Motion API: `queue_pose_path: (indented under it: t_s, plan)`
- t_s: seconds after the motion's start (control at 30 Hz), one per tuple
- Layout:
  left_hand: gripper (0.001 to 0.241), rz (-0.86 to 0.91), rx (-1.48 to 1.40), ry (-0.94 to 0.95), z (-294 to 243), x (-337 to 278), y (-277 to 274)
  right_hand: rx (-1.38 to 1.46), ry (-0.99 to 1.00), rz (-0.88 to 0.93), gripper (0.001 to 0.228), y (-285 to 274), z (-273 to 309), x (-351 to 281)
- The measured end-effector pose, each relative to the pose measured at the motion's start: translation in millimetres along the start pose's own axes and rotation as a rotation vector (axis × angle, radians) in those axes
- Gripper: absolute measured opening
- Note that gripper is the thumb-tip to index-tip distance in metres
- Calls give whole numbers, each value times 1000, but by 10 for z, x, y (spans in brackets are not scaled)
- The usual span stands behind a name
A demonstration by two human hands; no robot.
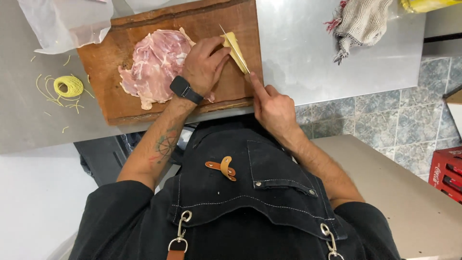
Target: Preparing stuffed chicken by placing cheese sticks inside chicken breasts and rolling them up on a cutting board.
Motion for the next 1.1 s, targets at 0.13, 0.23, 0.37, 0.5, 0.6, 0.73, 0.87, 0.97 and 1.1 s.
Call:
queue_pose_path:
  t_s: [0.13, 0.23, 0.37, 0.5, 0.6, 0.73, 0.87, 0.97, 1.1]
  plan:
    - [8, -26, -23, 45, 57, 23, -39, -38, 23, 57, 66, -44, 80, 38]
    - [22, 24, 49, 99, 51, 4, -32, -7, 121, 239, 82, -15, 106, 75]
    - [30, -27, 129, 89, 36, -14, -5, -66, 155, 141, 22, 85, 92, 79]
    - [29, 1, 175, 65, 51, -52, 12, -409, 132, 131, 32, 418, -32, -4]
    - [32, 5, 185, 60, 52, -60, 34, -473, 136, 221, 33, 520, -88, -4]
    - [33, 47, 143, 54, 45, -52, 1, -539, 126, 234, 32, 603, -167, 0]
    - [37, 98, 137, 57, 85, -107, 124, -390, 187, 398, 23, 674, -268, 11]
    - [41, 127, 173, 77, 89, -152, 174, -337, 202, 513, 8, 640, -297, 69]
    - [26, -35, 271, 167, -35, -117, 28, -420, 168, 492, 4, 615, -276, 93]
Point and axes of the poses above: each hand's wrist, its own x-axis towards the middle knuckle, its own y-axis out of the palm, z = x × y, the point moved 3 cm from there along x, towards the middle knuckle, and after that the axes turned 13 degrees about -y, right-handed, at the moved point
